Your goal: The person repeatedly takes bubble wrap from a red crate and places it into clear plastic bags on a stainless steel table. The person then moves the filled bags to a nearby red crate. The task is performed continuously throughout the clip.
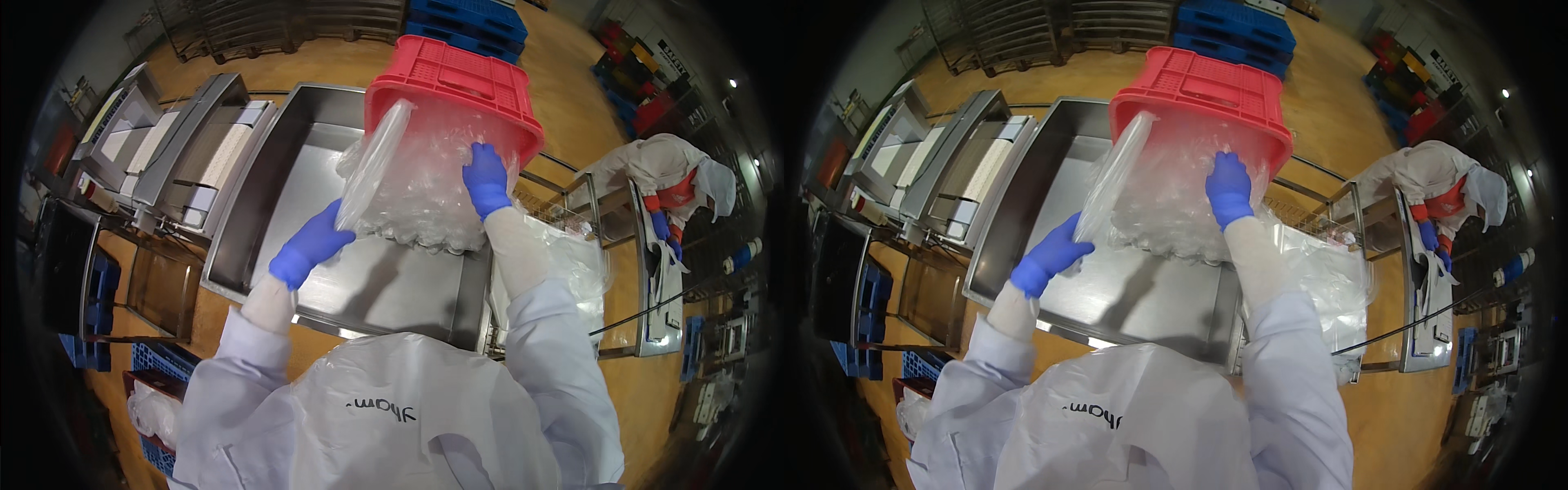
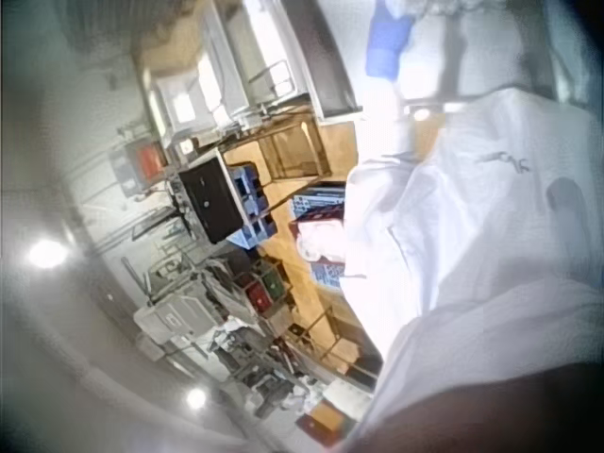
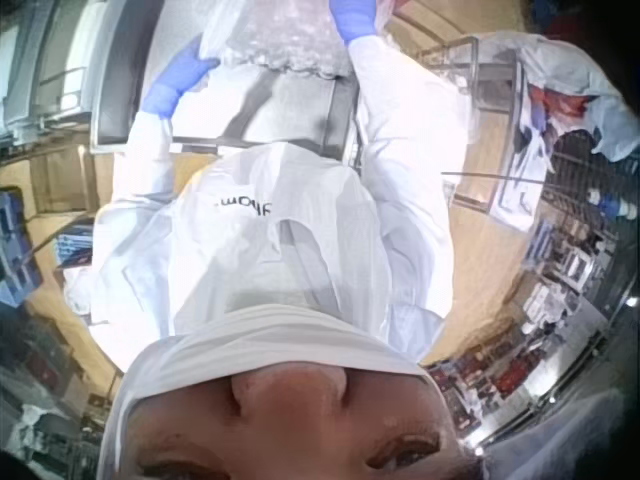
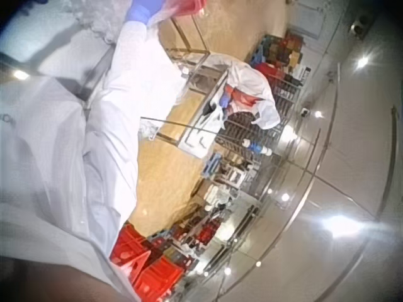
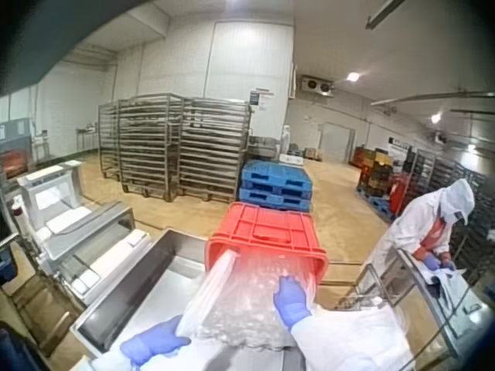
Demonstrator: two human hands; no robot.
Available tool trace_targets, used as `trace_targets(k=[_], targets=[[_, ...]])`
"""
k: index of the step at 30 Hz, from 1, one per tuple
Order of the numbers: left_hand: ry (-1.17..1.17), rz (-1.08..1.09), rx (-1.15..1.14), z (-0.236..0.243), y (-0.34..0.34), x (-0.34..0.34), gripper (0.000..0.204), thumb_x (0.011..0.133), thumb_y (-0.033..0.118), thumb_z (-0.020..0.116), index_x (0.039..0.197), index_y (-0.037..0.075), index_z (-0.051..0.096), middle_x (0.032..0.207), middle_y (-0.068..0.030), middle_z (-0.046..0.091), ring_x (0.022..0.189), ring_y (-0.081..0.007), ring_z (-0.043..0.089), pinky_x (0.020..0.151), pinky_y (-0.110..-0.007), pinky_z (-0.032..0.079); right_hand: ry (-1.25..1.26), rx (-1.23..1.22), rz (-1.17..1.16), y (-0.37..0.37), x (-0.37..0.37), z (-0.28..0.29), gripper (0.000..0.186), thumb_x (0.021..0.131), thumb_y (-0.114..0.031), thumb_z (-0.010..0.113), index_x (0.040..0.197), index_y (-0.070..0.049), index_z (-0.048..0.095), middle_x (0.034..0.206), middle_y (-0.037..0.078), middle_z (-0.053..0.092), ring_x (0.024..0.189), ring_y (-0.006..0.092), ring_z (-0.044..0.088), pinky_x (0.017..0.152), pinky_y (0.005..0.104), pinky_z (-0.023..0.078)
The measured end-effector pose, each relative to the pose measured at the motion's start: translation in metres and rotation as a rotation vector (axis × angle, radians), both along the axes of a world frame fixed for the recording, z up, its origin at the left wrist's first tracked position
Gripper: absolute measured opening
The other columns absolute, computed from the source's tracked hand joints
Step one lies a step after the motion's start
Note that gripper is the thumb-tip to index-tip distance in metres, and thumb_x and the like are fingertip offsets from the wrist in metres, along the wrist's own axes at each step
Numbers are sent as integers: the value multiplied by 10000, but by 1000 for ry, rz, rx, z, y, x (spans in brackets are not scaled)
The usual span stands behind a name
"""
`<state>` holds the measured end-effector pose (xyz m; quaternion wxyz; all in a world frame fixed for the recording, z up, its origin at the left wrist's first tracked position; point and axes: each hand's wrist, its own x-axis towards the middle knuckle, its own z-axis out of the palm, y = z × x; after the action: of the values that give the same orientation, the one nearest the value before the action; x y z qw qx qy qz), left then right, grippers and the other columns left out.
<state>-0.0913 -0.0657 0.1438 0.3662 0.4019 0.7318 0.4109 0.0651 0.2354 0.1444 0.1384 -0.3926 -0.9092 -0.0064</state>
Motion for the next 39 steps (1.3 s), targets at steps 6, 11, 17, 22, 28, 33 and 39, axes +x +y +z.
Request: trace_targets(k=[6,11,17,22,28,33,39], targets=[[131,-218,-270,22,194,-2,515,713,216,592,1164,3,469,1077,-178,559,990,-288,548,845,-361,429,316,-130,-182,-27,36,-59,622,698,-294,640,1208,-14,419,1155,204,482,1041,346,485,884,405,405],[529,-100,-526,-29,308,-21,577,738,317,527,1199,-22,450,1177,-210,515,1077,-333,515,906,-376,409,282,73,23,-56,6,-36,703,685,-276,642,1283,-51,347,1262,161,402,1155,337,374,968,434,303],[567,158,477,-1,256,5,501,810,309,512,1175,-33,470,1154,-218,520,1083,-341,490,916,-384,384,525,87,-57,-79,144,-62,527,716,-169,599,1212,-61,458,1210,140,474,1135,312,417,966,431,307],[697,244,975,-16,181,44,284,897,117,396,1103,4,554,1138,-137,549,1076,-280,491,941,-367,352,621,96,-592,-70,278,-163,283,647,-44,584,911,-133,631,949,96,562,895,291,501,766,389,423],[772,98,955,-22,124,128,233,876,101,432,1036,15,579,1102,-126,569,1080,-276,483,944,-380,343,-195,-83,-602,-31,289,-175,241,694,-173,612,921,-248,638,1279,9,436,1221,245,325,984,580,167],[-12,-142,445,-68,101,201,394,773,103,612,1153,53,522,1161,-87,531,1038,-226,504,861,-324,400,614,-506,-175,-60,254,-141,390,696,-108,640,1079,-100,567,1130,50,518,1029,227,520,865,392,414],[-485,54,44,-120,90,238,696,846,530,450,1366,109,259,1324,-97,380,1179,-251,381,930,-400,334,1327,-138,-444,-44,308,-114,794,589,-201,780,1228,46,378,1255,188,380,1163,322,388,996,405,305]])
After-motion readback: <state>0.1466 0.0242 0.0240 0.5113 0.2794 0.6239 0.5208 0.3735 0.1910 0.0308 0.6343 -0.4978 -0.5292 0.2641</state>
